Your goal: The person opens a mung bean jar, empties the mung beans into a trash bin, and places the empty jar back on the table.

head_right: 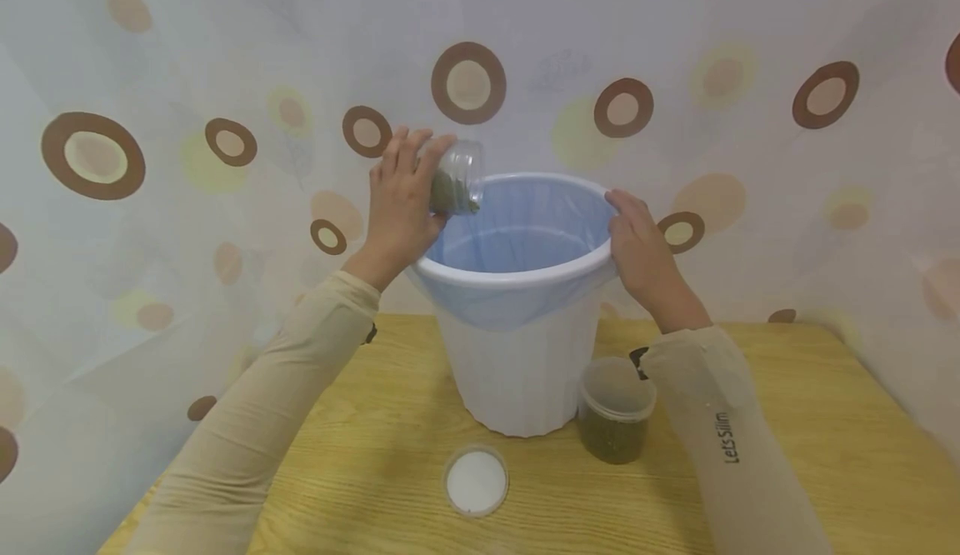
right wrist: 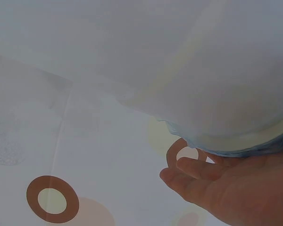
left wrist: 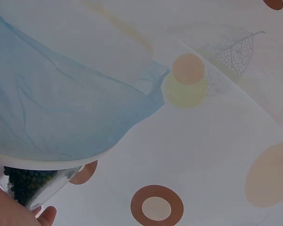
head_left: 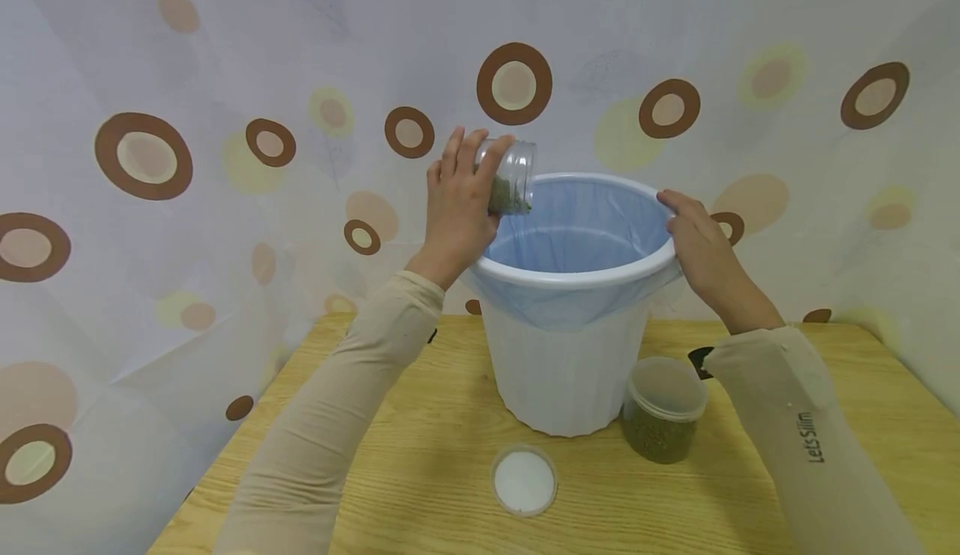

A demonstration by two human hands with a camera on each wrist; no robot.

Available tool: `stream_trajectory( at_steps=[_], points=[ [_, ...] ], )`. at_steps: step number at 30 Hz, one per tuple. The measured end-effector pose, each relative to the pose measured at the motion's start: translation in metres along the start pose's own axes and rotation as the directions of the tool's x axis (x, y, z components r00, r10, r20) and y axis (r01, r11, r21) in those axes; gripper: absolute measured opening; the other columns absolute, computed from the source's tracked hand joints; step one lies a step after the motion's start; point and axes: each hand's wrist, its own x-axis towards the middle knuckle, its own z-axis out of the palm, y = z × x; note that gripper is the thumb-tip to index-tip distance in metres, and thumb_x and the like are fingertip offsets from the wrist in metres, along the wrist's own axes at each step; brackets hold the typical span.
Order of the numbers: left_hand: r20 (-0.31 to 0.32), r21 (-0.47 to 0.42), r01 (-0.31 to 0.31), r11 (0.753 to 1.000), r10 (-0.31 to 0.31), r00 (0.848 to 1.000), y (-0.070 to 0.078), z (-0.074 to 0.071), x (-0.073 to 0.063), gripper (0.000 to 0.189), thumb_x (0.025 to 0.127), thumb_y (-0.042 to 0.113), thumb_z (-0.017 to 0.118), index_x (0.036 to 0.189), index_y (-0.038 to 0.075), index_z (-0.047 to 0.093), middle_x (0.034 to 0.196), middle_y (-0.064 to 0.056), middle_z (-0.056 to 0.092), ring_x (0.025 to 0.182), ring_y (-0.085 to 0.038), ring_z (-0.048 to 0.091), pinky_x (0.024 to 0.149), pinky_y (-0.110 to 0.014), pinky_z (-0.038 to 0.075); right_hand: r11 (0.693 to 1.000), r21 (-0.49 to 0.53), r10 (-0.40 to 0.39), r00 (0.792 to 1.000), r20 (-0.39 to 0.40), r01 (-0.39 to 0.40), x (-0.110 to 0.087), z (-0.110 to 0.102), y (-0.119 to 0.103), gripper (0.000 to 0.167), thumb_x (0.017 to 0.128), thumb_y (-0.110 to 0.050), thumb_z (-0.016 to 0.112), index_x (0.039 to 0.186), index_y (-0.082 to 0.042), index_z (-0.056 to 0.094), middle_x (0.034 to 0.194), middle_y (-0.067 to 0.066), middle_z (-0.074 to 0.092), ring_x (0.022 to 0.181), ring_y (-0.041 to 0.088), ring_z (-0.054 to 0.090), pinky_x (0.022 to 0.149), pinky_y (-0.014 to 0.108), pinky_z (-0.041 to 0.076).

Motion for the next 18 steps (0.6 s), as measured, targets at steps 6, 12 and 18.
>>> stream_trajectory(
  at_steps=[6,12,18],
  points=[
    [0.022,0.021,-0.001,1.000,0.000,1.000,0.0001,-0.0008,0.0002,0.085,0.072,0.008,0.081,0.142,0.023,0.036,0.148,-0.008,0.031,0.144,-0.029,0.013,0.107,-0.045,0.024,1.000,-0.018,-0.014,1.000,0.000,0.014,0.0006,0.0001,0.0007,0.056,0.100,-0.021,0.016,0.151,0.001,0.019,0.158,0.020,0.011,0.144,0.040,0.007,0.113,0.059,0.009],
    [0.031,0.025,0.003,1.000,-0.004,1.000,0.0000,-0.0010,0.0000,0.085,0.072,0.010,0.081,0.143,0.023,0.036,0.149,-0.008,0.030,0.144,-0.028,0.013,0.107,-0.046,0.024,1.000,0.006,-0.023,1.000,0.002,0.023,-0.0003,0.0003,-0.0008,0.056,0.100,-0.021,0.016,0.151,0.002,0.019,0.158,0.020,0.010,0.144,0.039,0.006,0.113,0.058,0.008],
    [0.033,0.029,-0.007,1.000,0.006,0.999,0.0000,-0.0007,0.0002,0.086,0.072,0.009,0.081,0.143,0.023,0.035,0.149,-0.008,0.030,0.144,-0.028,0.013,0.107,-0.045,0.024,1.000,0.015,-0.017,1.000,0.000,0.017,-0.0009,0.0005,-0.0018,0.056,0.100,-0.021,0.016,0.151,0.002,0.019,0.158,0.020,0.010,0.144,0.039,0.007,0.114,0.056,0.007]
  ],
)
